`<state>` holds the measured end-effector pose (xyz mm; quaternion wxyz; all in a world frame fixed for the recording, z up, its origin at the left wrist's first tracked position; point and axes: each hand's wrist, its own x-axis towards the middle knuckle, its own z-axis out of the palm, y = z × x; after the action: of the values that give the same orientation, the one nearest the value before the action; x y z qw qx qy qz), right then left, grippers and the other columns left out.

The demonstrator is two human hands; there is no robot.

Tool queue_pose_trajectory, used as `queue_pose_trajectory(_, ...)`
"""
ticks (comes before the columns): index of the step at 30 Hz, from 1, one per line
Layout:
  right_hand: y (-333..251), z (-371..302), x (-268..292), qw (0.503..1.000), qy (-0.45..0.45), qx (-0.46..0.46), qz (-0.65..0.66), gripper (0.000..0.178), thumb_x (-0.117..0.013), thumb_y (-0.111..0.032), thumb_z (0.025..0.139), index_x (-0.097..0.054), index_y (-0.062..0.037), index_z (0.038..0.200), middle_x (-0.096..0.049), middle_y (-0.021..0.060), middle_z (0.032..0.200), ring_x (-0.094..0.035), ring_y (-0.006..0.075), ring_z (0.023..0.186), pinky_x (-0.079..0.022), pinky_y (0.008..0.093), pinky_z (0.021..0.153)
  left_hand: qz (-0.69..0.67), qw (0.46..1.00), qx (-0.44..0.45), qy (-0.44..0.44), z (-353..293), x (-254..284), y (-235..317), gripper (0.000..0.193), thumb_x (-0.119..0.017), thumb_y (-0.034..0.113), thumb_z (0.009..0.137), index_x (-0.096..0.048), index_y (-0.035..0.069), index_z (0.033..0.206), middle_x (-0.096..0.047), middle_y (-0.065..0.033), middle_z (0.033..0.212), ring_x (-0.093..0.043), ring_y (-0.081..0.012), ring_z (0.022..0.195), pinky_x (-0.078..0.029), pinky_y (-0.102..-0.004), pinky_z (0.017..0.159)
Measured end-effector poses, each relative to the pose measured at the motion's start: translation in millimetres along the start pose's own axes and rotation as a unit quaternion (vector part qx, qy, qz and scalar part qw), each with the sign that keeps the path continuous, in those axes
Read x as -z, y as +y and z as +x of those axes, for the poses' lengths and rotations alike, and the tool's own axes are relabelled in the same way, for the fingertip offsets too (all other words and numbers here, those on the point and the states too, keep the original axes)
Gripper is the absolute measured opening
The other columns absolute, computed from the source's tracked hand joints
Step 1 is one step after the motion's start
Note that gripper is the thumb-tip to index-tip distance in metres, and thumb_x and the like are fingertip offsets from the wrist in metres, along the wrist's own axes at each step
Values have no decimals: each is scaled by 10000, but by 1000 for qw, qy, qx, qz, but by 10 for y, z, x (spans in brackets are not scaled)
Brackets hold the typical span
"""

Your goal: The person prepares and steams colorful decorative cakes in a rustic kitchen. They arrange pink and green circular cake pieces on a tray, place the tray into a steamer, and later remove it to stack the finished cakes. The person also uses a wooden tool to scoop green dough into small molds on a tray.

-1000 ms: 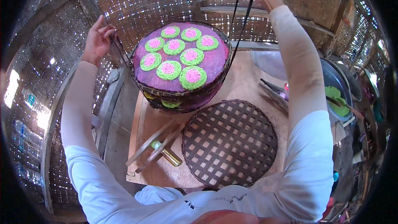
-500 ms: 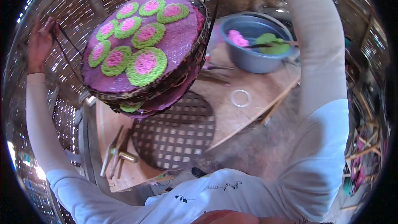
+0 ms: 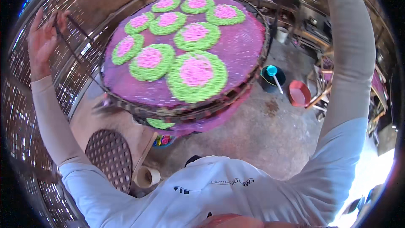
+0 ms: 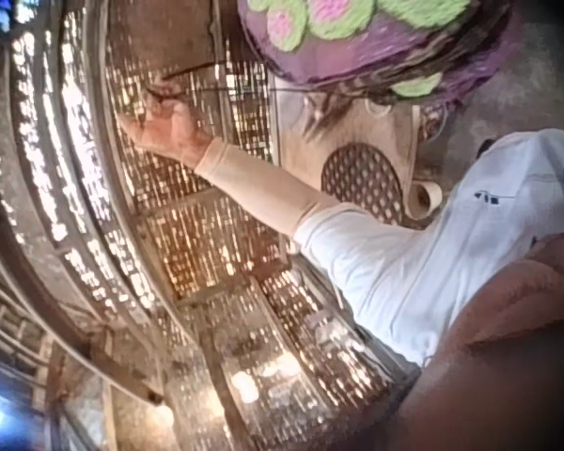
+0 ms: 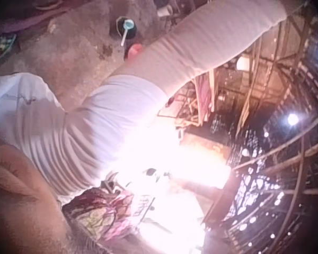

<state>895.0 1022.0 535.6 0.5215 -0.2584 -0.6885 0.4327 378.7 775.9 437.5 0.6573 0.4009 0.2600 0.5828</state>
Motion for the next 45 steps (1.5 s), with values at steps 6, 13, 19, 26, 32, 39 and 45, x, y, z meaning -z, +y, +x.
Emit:
queue_pose_trajectory(6,502,130,1359,1000,1,-11,-15,176,-476,-20,834,-486,24,1003,-534,66,710,-509,132,520,-409,223,371,-23,991,69,-116,1556,-413,-753,458,-455,285,908,-482,-160,1012,-505,-288,1085,-524,-316,946,-487,-353,804)
queue_pose_trajectory(13,1262,90,1642,968,216,-42,-124,292,-521,-61,802,-501,-14,1090,-623,82,796,-502,114,565,-386,217,442,21,998,-14,51,2963,-377,-1918,421,-475,274,895,-499,-145,927,-554,-269,948,-531,-178,669,-471,-344,736)
queue_pose_trajectory(19,1361,-310,1734,934,203,-124,-266,403,-415,15,802,-441,10,1204,-645,121,837,-424,53,468,-259,190,368,-27,993,100,-52,3286,-285,-2355,351,-525,244,862,-505,-105,883,-583,-170,816,-418,-79,498,-468,-303,685)
queue_pose_trajectory(26,1711,-262,2169,942,177,-148,-245,477,-446,39,751,-408,-18,1223,-625,171,934,-542,32,555,-259,165,346,13,990,137,-31,3390,-385,-2621,236,-533,219,850,-532,-14,886,-627,-151,865,-395,-65,463,-467,-301,680)
queue_pose_trajectory(32,1682,-352,2104,969,143,-84,-182,454,-421,42,758,-406,-33,1206,-624,171,937,-512,25,612,-275,137,359,76,994,71,30,3047,-526,-2605,290,-535,245,842,-572,-42,862,-623,-150,867,-439,-85,491,-454,-295,657)
queue_pose_trajectory(39,1771,-400,2347,978,91,15,-185,428,-400,26,773,-416,-32,1197,-618,169,956,-525,44,633,-284,165,385,118,985,-5,124,2648,-821,-2707,327,-555,259,828,-581,-66,800,-602,-181,843,-582,-194,639,-499,-275,622)
queue_pose_trajectory(45,1844,-491,2377,980,155,77,-93,138,-570,-42,794,-543,-10,925,-601,76,729,-595,157,643,-479,260,522,125,970,-64,199,2507,-1199,-2865,299,-593,212,811,-557,-84,792,-574,-181,770,-542,-198,534,-513,-253,608)
